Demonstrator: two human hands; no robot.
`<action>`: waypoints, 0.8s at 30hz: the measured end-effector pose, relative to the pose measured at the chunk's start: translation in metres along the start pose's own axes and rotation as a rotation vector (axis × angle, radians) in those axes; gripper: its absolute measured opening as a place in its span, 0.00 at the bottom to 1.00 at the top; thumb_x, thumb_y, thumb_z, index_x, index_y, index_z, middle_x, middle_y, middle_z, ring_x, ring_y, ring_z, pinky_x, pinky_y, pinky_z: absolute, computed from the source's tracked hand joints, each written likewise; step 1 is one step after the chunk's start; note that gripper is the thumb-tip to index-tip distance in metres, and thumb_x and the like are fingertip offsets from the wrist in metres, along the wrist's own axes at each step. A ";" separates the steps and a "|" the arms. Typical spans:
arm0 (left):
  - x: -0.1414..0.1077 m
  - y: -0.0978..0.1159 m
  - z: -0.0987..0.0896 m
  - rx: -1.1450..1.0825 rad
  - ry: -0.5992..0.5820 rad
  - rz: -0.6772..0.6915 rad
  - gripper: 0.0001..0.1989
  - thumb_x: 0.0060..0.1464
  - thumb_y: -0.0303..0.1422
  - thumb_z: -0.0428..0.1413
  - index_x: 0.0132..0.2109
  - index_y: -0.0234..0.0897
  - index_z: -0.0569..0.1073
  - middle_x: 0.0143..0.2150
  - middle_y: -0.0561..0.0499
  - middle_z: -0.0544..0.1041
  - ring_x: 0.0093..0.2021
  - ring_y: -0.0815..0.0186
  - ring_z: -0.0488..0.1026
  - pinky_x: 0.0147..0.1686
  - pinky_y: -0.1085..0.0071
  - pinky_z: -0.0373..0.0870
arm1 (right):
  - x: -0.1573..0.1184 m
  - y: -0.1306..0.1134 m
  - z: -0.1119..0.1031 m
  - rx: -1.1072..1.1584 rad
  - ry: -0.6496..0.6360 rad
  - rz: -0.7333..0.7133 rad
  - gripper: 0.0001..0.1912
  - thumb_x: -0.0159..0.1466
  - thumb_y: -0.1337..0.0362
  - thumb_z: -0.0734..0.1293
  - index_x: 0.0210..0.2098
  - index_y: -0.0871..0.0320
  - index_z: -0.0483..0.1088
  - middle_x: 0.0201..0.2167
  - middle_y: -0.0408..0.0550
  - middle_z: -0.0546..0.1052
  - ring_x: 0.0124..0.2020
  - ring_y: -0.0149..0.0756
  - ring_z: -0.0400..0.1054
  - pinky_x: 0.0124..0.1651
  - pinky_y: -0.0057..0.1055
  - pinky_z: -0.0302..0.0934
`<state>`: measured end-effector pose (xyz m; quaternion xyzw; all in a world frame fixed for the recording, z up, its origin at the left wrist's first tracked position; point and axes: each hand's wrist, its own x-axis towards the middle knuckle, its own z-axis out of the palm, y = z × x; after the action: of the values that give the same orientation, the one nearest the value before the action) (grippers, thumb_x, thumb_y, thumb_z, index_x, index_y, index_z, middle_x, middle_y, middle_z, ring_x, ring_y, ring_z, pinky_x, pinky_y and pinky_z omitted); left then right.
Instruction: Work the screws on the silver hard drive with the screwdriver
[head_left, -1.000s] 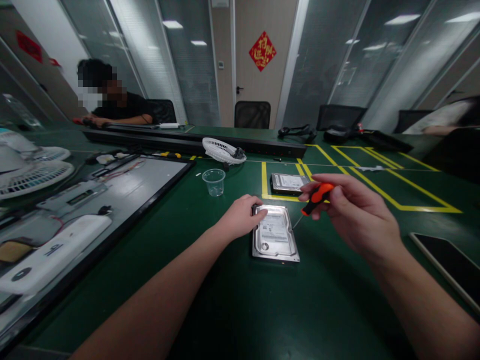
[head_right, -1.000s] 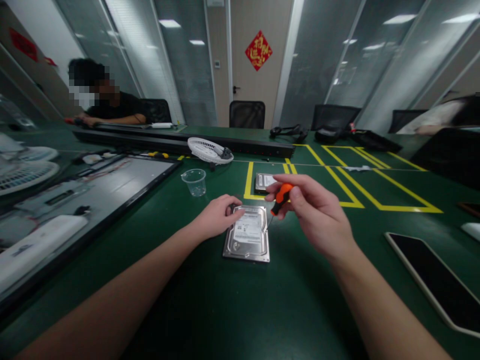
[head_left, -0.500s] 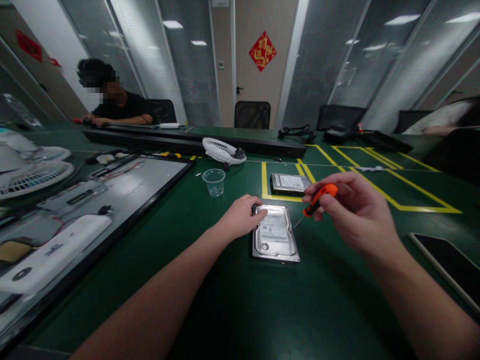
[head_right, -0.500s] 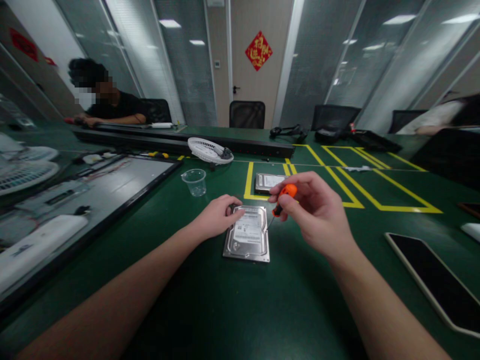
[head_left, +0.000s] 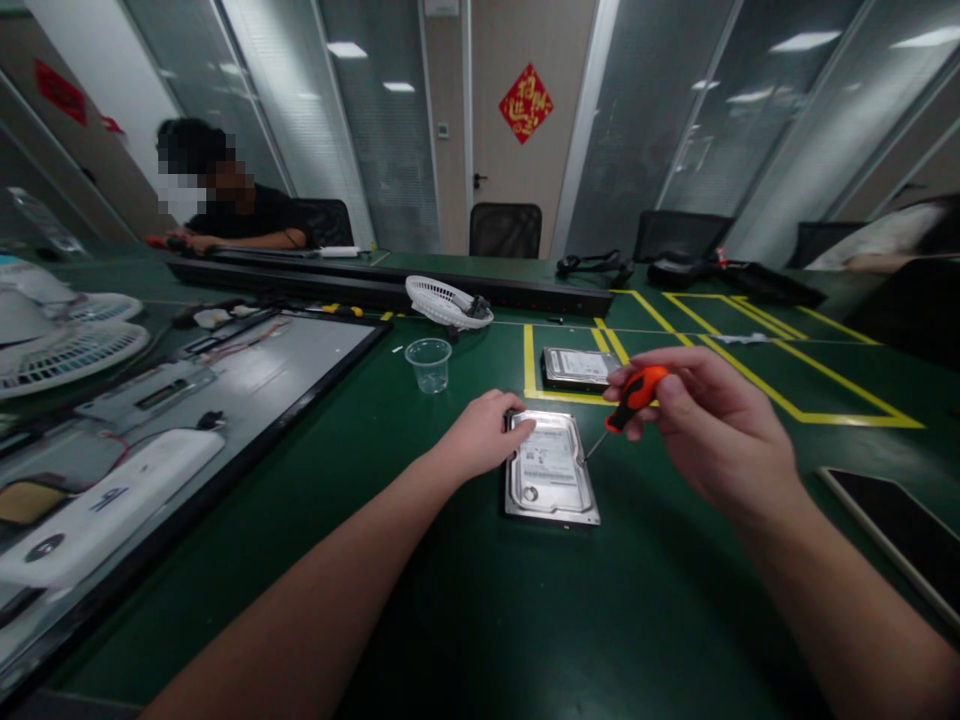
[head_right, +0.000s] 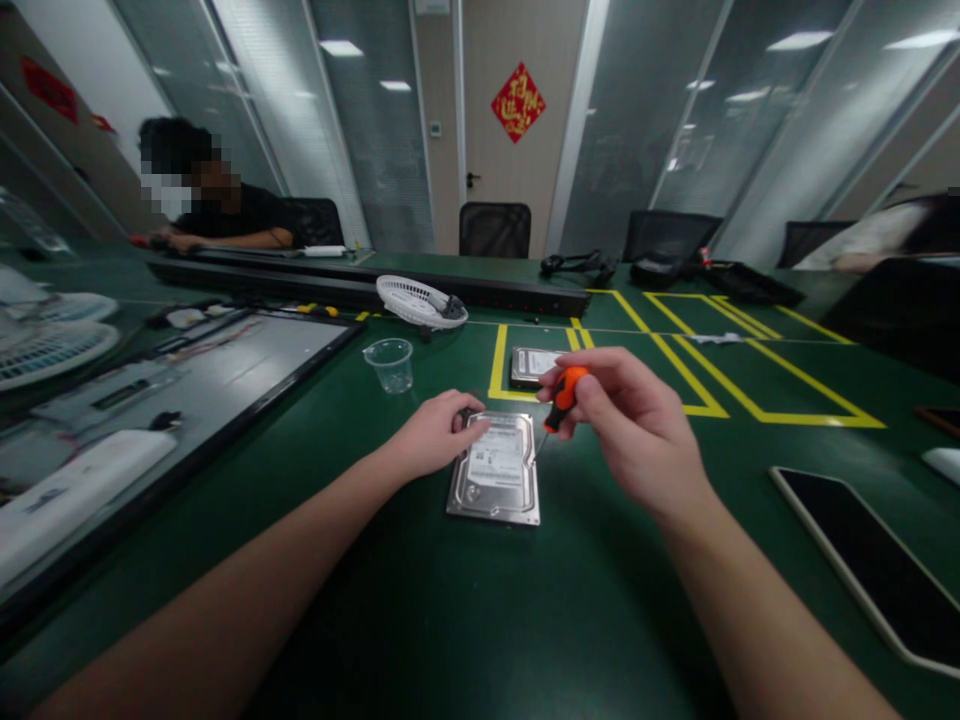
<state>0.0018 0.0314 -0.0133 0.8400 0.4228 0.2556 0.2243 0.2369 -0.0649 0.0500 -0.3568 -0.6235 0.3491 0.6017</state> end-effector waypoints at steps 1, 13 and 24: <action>0.000 0.000 0.000 0.001 0.002 0.002 0.15 0.64 0.41 0.57 0.50 0.37 0.79 0.44 0.46 0.76 0.41 0.60 0.73 0.43 0.63 0.70 | 0.000 0.000 0.000 -0.009 0.004 -0.008 0.08 0.71 0.62 0.69 0.49 0.48 0.76 0.46 0.50 0.81 0.38 0.40 0.76 0.31 0.34 0.72; 0.001 -0.001 0.002 0.005 0.007 0.008 0.14 0.64 0.40 0.57 0.49 0.36 0.79 0.44 0.47 0.76 0.40 0.61 0.74 0.43 0.64 0.71 | 0.000 -0.001 0.001 0.006 -0.004 -0.007 0.11 0.71 0.61 0.69 0.52 0.49 0.75 0.45 0.50 0.80 0.42 0.41 0.78 0.29 0.31 0.72; 0.000 0.001 0.000 0.006 0.003 0.002 0.15 0.64 0.40 0.57 0.50 0.36 0.79 0.44 0.47 0.76 0.40 0.61 0.73 0.43 0.64 0.71 | 0.000 -0.001 0.000 0.052 -0.017 0.005 0.08 0.72 0.64 0.67 0.48 0.50 0.77 0.45 0.52 0.81 0.42 0.43 0.78 0.29 0.32 0.72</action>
<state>0.0024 0.0308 -0.0126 0.8408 0.4229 0.2557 0.2210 0.2372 -0.0657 0.0509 -0.3395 -0.6185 0.3697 0.6046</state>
